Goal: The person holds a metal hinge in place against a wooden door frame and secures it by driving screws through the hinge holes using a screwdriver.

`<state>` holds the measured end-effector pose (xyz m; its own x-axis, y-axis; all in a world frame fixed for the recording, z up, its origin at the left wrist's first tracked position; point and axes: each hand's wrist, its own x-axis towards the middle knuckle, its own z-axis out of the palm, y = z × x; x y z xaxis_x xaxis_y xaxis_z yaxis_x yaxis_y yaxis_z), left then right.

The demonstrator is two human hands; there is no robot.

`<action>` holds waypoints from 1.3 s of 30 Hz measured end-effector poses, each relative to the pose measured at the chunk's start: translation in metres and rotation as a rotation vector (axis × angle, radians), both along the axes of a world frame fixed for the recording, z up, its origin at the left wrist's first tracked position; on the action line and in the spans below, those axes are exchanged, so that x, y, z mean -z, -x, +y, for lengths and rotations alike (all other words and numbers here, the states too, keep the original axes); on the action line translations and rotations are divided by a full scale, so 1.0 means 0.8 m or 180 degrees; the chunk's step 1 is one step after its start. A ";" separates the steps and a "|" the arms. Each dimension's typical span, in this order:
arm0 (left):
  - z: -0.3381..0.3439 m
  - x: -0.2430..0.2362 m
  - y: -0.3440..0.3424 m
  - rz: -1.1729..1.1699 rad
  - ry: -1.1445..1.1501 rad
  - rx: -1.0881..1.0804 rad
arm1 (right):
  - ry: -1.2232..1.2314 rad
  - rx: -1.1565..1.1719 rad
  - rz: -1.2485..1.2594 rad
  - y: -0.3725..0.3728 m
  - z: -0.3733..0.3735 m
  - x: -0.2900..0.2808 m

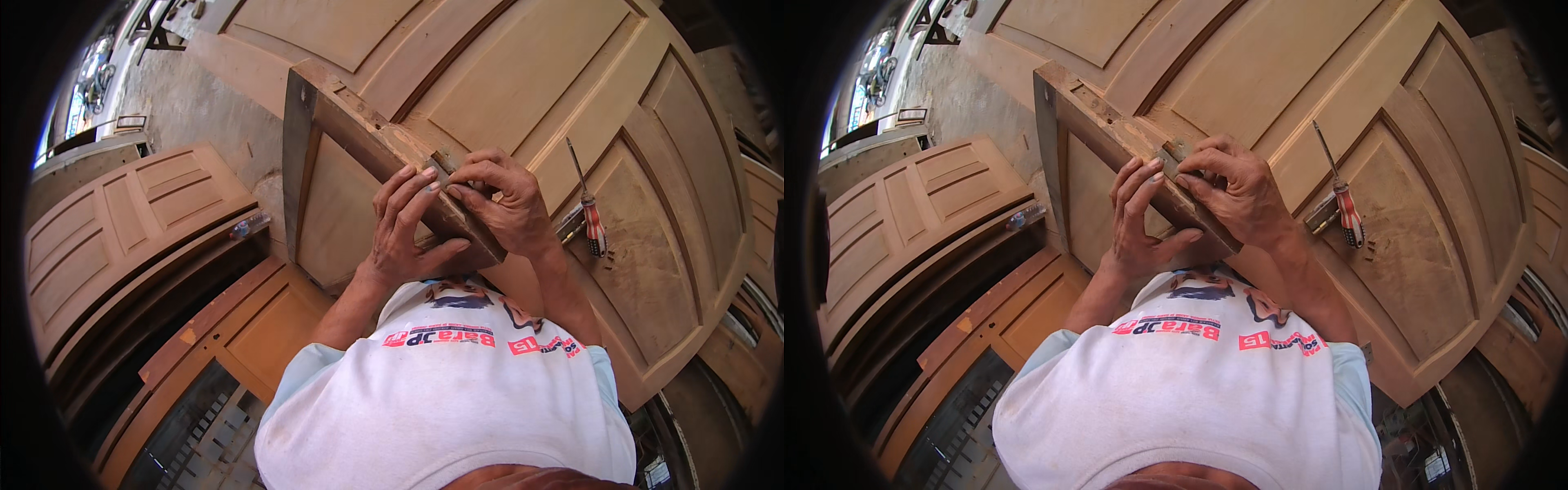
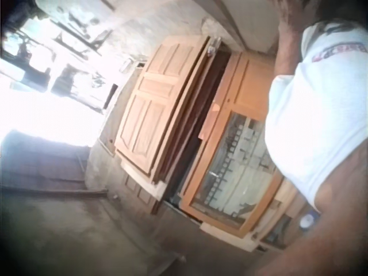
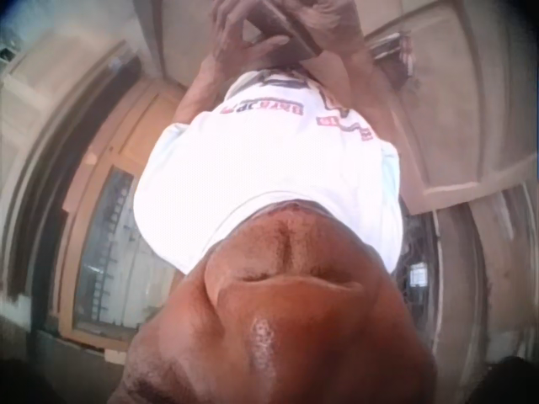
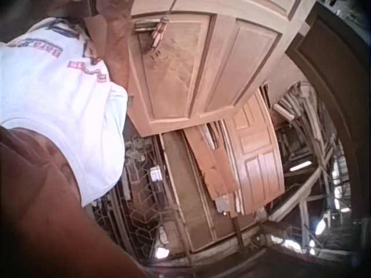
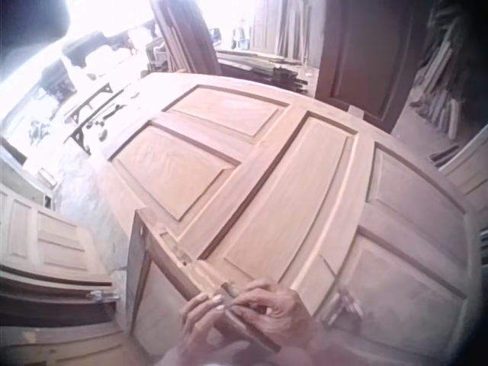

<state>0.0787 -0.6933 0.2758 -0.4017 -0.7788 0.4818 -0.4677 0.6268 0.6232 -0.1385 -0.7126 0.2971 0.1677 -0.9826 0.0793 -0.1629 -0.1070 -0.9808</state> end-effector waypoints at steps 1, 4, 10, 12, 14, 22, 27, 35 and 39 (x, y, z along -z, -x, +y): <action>0.001 -0.001 -0.004 -0.0140 -0.0032 0.0061 | 0.0035 -0.0007 0.0057 0.000 0.001 -0.004; -0.001 0.009 -0.004 0.0062 -0.0025 0.0123 | 0.0115 -0.0016 0.0102 0.002 0.003 -0.006; -0.003 0.018 -0.007 0.0102 -0.0029 0.0066 | 0.0211 -0.0169 0.0148 0.008 -0.008 -0.004; -0.004 0.021 -0.008 0.0115 -0.0029 0.0056 | 0.0268 -0.0203 0.0243 0.007 -0.012 -0.010; -0.004 0.019 -0.006 0.0103 -0.0026 0.0048 | 0.0304 -0.0200 0.0355 0.004 -0.015 -0.015; -0.004 0.021 -0.006 0.0122 0.0005 0.0055 | 0.0414 -0.0232 0.0506 0.002 -0.016 -0.013; -0.004 0.024 -0.007 0.0169 -0.0003 0.0065 | 0.0452 -0.0284 0.0443 0.005 -0.015 -0.013; -0.004 0.024 -0.007 0.0153 0.0006 0.0065 | 0.0622 -0.0485 0.0426 0.014 -0.020 -0.008; -0.005 0.022 -0.007 0.0136 0.0011 0.0065 | 0.0300 -0.0454 0.0306 0.010 -0.020 -0.014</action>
<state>0.0846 -0.6975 0.2578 -0.3965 -0.7690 0.5014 -0.4279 0.6380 0.6402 -0.1462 -0.7285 0.3087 0.3159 -0.9374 0.1468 -0.2320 -0.2263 -0.9460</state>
